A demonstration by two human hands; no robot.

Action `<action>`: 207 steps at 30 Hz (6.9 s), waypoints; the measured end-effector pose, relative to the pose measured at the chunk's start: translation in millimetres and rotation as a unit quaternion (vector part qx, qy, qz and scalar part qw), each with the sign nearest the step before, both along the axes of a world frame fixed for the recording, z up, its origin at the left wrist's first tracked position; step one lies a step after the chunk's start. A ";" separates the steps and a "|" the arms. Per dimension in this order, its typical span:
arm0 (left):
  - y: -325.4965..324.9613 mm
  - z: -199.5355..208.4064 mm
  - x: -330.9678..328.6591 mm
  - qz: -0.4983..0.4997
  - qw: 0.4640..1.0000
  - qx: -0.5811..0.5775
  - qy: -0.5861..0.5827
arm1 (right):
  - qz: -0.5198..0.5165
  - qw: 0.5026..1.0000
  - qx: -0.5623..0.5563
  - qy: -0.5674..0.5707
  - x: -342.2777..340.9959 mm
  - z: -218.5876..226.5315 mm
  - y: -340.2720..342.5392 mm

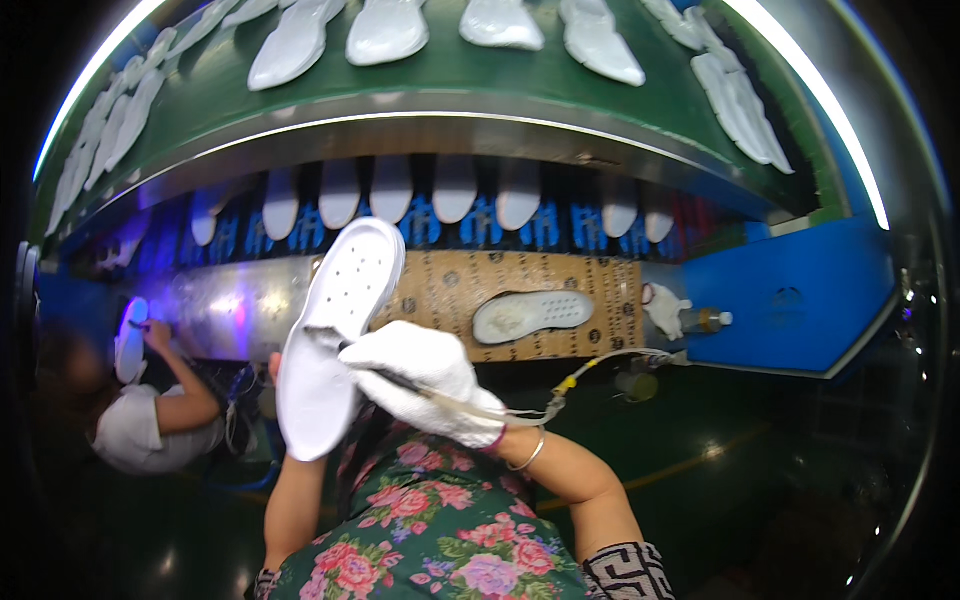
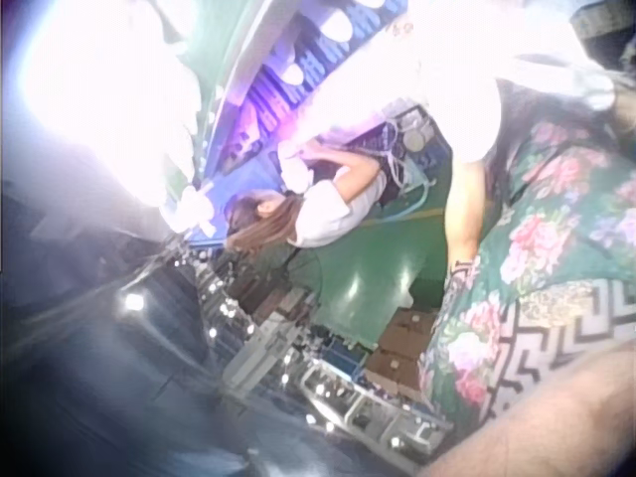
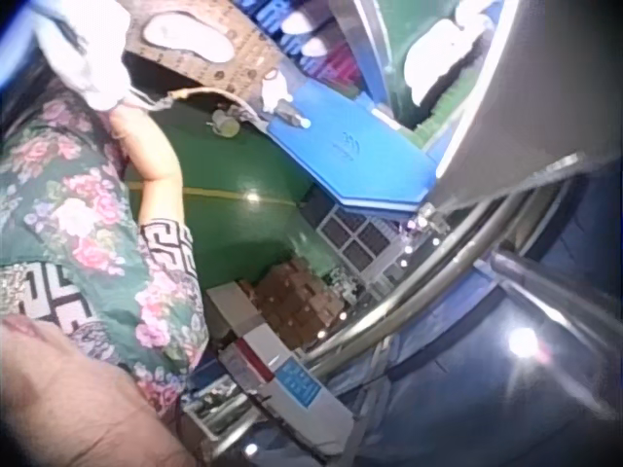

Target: The person applies a liquid substance to the interior and soles of white shoe uppers using a brush. They pick up each shoe from an assembly line, apply the liquid to specific areas, and then place the shoe back onto the conveyor belt.

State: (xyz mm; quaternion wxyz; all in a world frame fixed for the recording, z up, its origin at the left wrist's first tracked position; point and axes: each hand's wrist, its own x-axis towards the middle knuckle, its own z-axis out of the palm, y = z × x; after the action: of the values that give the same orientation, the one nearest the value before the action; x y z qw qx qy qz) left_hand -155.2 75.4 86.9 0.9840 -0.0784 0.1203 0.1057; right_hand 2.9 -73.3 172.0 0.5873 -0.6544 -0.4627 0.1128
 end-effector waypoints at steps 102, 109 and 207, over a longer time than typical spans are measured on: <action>93.1 27.4 102.4 -0.229 0.933 0.261 -0.095 | 0.073 0.982 -0.026 -0.171 -39.8 -29.2 17.8; 92.7 53.4 98.9 -0.237 0.953 0.181 0.058 | 0.034 0.991 -0.008 0.126 -33.2 -15.7 27.0; 222.0 110.2 -99.7 0.569 0.377 0.643 0.346 | -0.112 0.756 0.106 0.637 -6.1 -66.2 21.3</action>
State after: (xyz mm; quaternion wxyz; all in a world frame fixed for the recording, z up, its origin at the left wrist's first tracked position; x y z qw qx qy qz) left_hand -254.8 297.5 197.1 0.3197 0.5714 0.2736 0.7046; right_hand -3.2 -52.0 105.8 0.8202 -0.4124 0.0858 0.3872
